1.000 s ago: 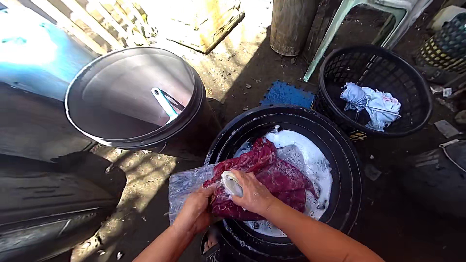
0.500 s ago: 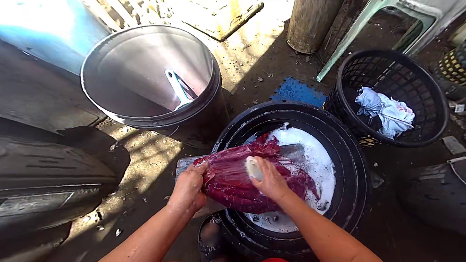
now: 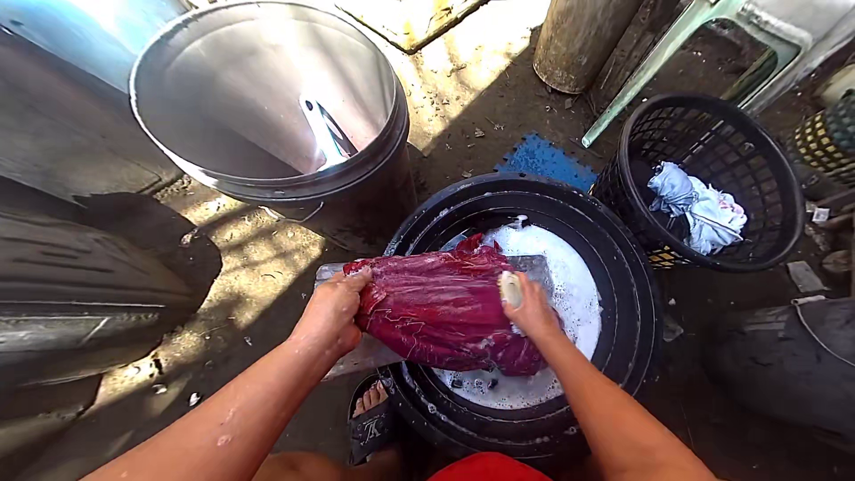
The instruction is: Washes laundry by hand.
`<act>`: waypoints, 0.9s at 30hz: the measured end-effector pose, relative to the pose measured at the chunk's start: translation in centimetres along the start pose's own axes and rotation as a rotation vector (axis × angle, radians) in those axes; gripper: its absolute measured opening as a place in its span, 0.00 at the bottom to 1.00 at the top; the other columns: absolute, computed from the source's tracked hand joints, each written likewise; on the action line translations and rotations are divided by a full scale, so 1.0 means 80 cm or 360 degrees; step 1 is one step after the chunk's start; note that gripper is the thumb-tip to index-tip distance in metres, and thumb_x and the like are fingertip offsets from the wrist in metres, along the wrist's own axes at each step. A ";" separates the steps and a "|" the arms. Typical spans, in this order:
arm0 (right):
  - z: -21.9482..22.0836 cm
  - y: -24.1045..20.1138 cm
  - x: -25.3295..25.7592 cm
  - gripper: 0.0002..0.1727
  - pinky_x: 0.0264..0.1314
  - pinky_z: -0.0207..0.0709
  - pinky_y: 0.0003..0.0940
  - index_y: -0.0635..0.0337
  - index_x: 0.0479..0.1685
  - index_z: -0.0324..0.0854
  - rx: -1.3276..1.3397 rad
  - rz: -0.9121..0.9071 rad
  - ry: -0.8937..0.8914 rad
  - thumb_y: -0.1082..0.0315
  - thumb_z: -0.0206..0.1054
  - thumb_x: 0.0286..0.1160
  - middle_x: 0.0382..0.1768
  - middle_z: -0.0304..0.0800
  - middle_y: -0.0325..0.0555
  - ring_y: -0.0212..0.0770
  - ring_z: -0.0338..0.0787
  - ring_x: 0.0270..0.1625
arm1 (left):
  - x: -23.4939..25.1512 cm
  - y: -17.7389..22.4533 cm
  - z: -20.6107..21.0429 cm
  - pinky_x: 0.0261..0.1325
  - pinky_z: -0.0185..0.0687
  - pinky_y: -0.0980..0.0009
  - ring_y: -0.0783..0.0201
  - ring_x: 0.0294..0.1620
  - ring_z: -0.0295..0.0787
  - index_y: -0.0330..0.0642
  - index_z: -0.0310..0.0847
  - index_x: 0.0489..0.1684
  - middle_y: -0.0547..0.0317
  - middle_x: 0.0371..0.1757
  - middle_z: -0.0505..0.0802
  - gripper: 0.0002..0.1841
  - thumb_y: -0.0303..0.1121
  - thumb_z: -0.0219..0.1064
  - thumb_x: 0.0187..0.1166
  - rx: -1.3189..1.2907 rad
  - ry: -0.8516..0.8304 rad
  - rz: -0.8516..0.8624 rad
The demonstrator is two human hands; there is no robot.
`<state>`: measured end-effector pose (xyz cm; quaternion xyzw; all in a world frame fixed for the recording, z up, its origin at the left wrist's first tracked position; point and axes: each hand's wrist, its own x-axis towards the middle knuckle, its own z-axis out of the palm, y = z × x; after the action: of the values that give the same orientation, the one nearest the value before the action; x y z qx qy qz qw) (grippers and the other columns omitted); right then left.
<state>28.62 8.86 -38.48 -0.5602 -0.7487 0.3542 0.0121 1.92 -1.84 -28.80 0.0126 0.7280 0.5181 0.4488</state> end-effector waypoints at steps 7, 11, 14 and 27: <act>0.018 0.113 -0.079 0.38 0.54 0.83 0.58 0.50 0.89 0.57 0.1625 0.0896 0.0560 0.53 0.66 0.81 0.65 0.82 0.64 0.58 0.88 0.57 | -0.011 -0.036 0.001 0.47 0.87 0.56 0.57 0.46 0.90 0.42 0.76 0.66 0.50 0.49 0.91 0.23 0.51 0.49 0.91 0.0518 -0.0774 -0.0541; 0.069 0.112 -0.102 0.29 0.55 0.86 0.52 0.55 0.86 0.59 0.2267 0.0739 0.0464 0.60 0.57 0.88 0.60 0.85 0.60 0.51 0.89 0.55 | -0.056 -0.020 0.018 0.49 0.86 0.66 0.67 0.46 0.91 0.44 0.80 0.61 0.58 0.47 0.93 0.25 0.55 0.48 0.92 0.0830 -0.1371 -0.0495; 0.054 0.100 -0.098 0.27 0.50 0.88 0.48 0.53 0.83 0.62 0.2367 0.0653 0.0437 0.60 0.58 0.86 0.53 0.88 0.57 0.48 0.91 0.49 | -0.085 0.014 0.013 0.50 0.88 0.71 0.69 0.49 0.92 0.49 0.82 0.61 0.60 0.50 0.95 0.28 0.61 0.48 0.89 0.0617 -0.1698 -0.0209; -0.112 -0.054 -0.015 0.48 0.71 0.80 0.59 0.52 0.94 0.52 0.0921 -0.0060 0.0655 0.62 0.76 0.72 0.74 0.80 0.64 0.57 0.87 0.69 | -0.017 -0.021 -0.009 0.47 0.88 0.59 0.59 0.43 0.90 0.36 0.75 0.61 0.49 0.45 0.90 0.12 0.33 0.59 0.89 0.0612 -0.0658 -0.0103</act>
<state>29.19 11.92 -28.91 -0.5794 -0.6093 0.4311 0.3275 3.03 -3.79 -29.15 0.1796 0.7059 0.3425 0.5934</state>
